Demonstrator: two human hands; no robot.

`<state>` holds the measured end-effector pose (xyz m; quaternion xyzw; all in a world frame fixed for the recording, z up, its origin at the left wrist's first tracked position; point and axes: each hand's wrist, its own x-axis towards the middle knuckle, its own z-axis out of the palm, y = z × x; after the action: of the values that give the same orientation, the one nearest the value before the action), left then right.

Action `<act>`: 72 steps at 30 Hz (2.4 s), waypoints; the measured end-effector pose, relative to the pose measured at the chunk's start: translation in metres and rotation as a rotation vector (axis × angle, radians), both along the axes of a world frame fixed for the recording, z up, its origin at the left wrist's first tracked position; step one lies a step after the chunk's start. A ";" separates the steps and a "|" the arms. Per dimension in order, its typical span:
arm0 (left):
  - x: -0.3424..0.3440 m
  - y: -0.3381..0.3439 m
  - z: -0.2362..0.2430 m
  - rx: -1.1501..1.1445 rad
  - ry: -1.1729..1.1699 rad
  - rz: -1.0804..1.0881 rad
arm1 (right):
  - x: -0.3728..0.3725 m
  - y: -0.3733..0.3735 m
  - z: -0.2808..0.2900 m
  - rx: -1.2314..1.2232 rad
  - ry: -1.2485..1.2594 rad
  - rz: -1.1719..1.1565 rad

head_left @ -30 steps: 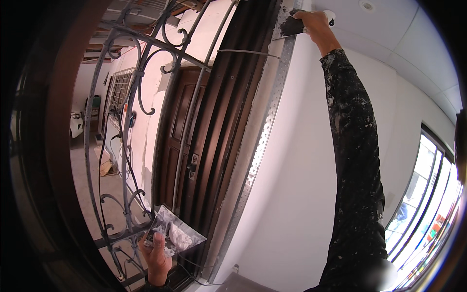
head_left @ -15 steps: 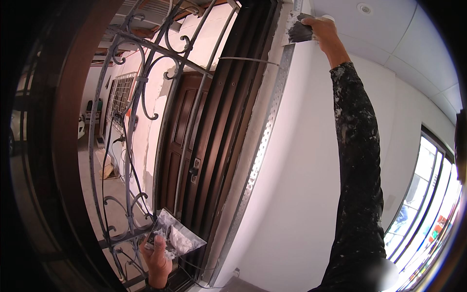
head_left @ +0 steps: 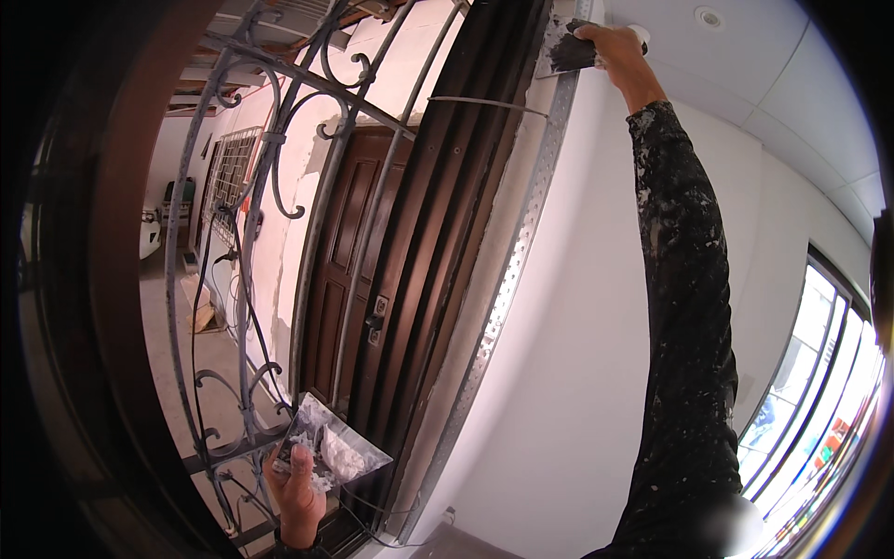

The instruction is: The person scoops white plaster from a pile on the floor using a trowel and hawk, then walks to a doorway and applies the plaster to the wall and ceiling junction. They repeatedly smooth the surface with the trowel while another person stands nearby.

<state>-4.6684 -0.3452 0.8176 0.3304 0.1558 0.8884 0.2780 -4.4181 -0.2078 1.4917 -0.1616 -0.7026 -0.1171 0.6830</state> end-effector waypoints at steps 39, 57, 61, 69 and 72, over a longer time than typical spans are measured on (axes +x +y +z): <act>0.005 -0.001 -0.002 -0.038 0.003 0.036 | 0.003 -0.003 0.015 0.017 -0.011 -0.114; 0.006 0.007 0.006 0.013 0.096 -0.048 | 0.010 -0.025 0.029 -0.058 -0.059 -0.090; 0.003 0.013 -0.003 -0.092 0.287 0.241 | 0.008 -0.020 0.036 -0.025 -0.063 -0.041; -0.005 0.017 0.003 0.074 0.118 -0.141 | 0.008 -0.010 0.050 -0.081 -0.065 -0.093; -0.003 0.017 0.001 -0.009 0.152 -0.028 | 0.006 -0.011 0.049 -0.105 -0.078 -0.112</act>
<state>-4.6719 -0.3286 0.8186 0.3979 0.1757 0.8560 0.2794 -4.4118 -0.2184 1.5412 -0.2313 -0.7238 -0.1243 0.6381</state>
